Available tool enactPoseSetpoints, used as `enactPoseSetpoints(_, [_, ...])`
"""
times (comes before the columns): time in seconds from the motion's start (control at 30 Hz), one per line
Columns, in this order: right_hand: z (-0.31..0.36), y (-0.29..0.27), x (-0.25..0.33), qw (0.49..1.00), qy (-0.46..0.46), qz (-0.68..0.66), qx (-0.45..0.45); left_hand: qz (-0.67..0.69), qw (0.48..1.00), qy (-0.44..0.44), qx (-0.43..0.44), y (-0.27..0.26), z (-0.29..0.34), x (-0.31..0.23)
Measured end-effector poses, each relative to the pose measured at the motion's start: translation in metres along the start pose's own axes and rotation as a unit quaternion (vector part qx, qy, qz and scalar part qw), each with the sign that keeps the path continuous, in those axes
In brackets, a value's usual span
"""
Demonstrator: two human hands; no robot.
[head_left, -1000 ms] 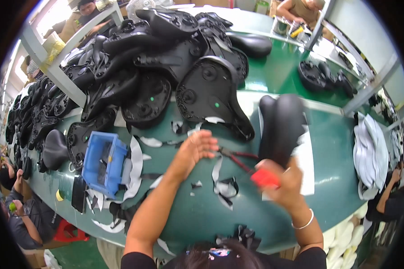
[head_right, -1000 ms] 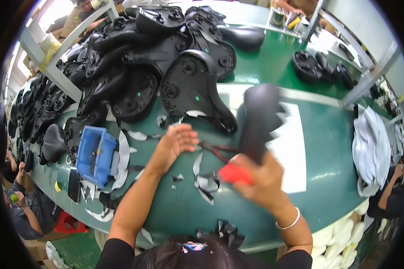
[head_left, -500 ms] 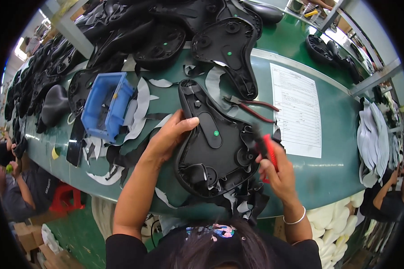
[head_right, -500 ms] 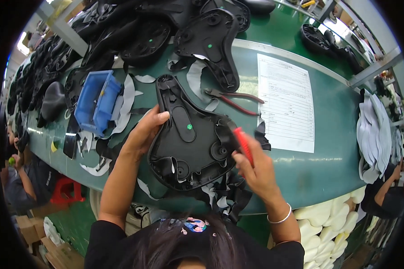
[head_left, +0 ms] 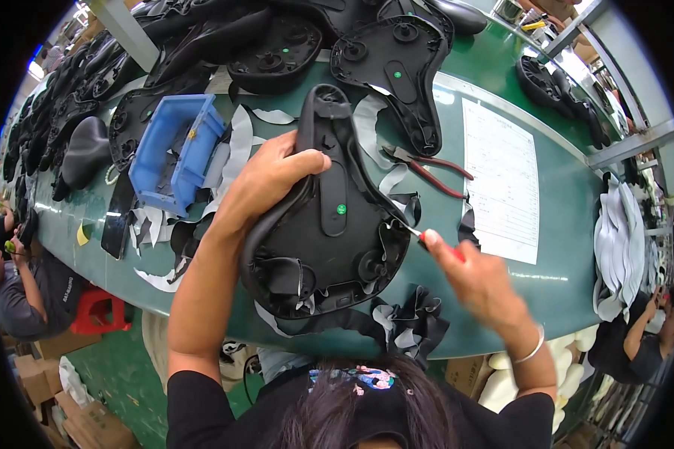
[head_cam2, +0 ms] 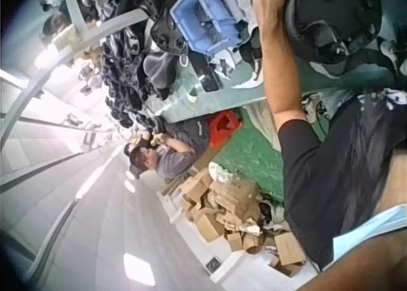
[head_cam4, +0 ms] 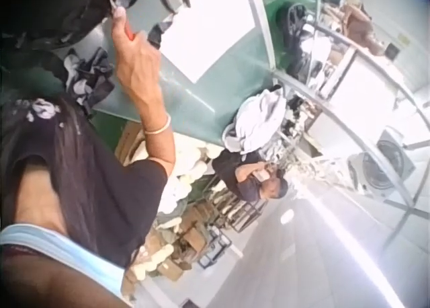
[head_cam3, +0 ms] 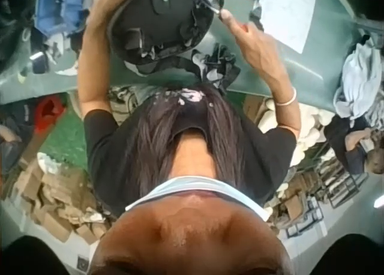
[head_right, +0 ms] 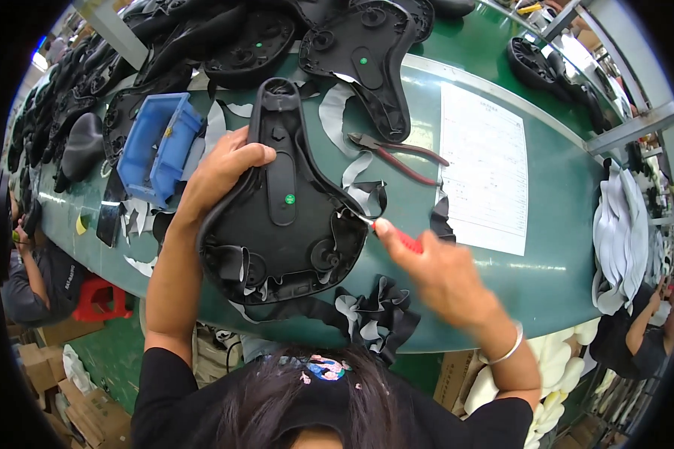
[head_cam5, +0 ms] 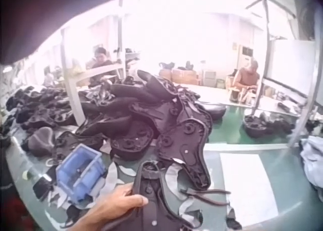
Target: Trimming excess material from the edges of bicycle seats using a utility knife.
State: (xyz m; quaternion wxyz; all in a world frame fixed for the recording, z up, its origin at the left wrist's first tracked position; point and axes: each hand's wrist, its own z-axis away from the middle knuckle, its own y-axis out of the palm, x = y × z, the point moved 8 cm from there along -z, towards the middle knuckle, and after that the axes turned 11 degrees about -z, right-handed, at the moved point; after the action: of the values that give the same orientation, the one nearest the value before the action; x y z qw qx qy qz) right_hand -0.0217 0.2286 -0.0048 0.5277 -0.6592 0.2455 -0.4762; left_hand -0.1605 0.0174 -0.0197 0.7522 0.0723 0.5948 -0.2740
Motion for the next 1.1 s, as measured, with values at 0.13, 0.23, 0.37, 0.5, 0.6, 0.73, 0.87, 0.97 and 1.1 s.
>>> enactPoseSetpoints(0.13, [0.02, 0.048, 0.021, 0.971, 0.093, -0.189, -0.111, 0.014, 0.997, -0.026, -0.077, -0.008, 0.024, 0.023])
enactPoseSetpoints(0.23, [0.047, 0.055, 0.042, 0.947, 0.157, -0.257, -0.113, 0.079, 0.978, -0.023, -0.191, -0.014, 0.054, 0.031])
enactPoseSetpoints(0.37, [0.057, 0.041, 0.032, 0.937, 0.158, -0.305, -0.072, 0.123, 0.971, -0.037, -0.204, -0.012, 0.075, 0.039])
enactPoseSetpoints(0.5, [0.001, -0.003, 0.042, 0.893, 0.08, -0.328, -0.298, 0.157, 0.956, -0.037, -0.246, -0.01, 0.099, 0.043])
enactPoseSetpoints(0.6, [-0.053, -0.001, 0.037, 0.919, 0.019, -0.281, -0.275, 0.143, 0.953, -0.003, -0.266, -0.01, 0.106, 0.039])
enactPoseSetpoints(0.73, [-0.051, 0.016, -0.015, 0.747, 0.166, -0.57, -0.3, 0.125, 0.908, 0.035, -0.397, -0.027, 0.128, 0.087])
enactPoseSetpoints(0.87, [0.002, -0.022, -0.088, 0.599, 0.124, -0.582, -0.536, -0.365, 0.776, 0.047, -0.512, -0.038, 0.156, 0.052])
enactPoseSetpoints(0.97, [0.002, -0.027, -0.039, 0.719, 0.158, -0.536, -0.413, -0.438, 0.831, 0.144, -0.311, 0.002, 0.112, -0.011])
enactPoseSetpoints(1.1, [0.004, -0.016, 0.004, 0.822, 0.183, -0.448, -0.301, -0.584, 0.774, 0.167, -0.178, 0.068, 0.076, -0.025])
